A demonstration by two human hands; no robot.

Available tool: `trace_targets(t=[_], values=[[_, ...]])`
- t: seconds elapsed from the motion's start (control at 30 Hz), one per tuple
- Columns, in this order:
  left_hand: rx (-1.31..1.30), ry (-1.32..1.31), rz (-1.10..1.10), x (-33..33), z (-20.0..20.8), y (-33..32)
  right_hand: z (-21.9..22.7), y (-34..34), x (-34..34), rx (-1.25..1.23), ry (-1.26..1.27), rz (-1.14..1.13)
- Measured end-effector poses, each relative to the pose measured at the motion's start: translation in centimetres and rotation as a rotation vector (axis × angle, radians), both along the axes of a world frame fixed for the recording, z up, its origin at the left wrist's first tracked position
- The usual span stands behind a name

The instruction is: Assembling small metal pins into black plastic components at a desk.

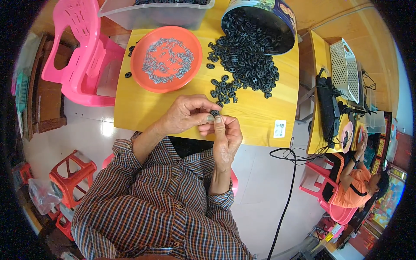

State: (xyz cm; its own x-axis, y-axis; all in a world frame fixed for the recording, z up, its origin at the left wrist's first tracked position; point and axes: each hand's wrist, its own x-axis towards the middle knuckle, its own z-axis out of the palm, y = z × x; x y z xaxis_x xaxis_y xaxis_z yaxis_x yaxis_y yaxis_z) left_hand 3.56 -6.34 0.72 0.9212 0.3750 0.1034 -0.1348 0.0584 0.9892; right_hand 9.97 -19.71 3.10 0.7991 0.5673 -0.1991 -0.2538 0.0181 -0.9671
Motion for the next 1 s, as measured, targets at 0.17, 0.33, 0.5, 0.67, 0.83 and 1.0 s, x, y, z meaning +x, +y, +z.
trace_targets(t=[0.17,0.33,0.5,0.67,0.83,1.0], values=[[-0.037,-0.04,0.012,0.0,-0.4,-0.4,0.1,0.0,-0.3,0.043,0.018,-0.017],[0.0,-0.057,0.039,-0.2,-0.9,-0.8,-0.5,0.1,-0.4,0.018,-0.046,-0.028],[0.008,-0.075,0.086,-0.9,-1.1,-0.5,-0.3,0.1,-0.9,-0.069,-0.135,0.024],[0.147,-0.106,0.054,-1.6,-0.7,0.5,-0.2,0.3,-1.4,-0.112,-0.155,0.059],[-0.164,-0.125,-0.039,-2.2,-1.7,0.8,0.2,0.7,-1.9,-0.122,-0.187,0.092],[-0.471,-0.124,-0.163,-2.5,-2.1,1.0,0.3,1.0,-2.5,-0.1,-0.147,0.046]])
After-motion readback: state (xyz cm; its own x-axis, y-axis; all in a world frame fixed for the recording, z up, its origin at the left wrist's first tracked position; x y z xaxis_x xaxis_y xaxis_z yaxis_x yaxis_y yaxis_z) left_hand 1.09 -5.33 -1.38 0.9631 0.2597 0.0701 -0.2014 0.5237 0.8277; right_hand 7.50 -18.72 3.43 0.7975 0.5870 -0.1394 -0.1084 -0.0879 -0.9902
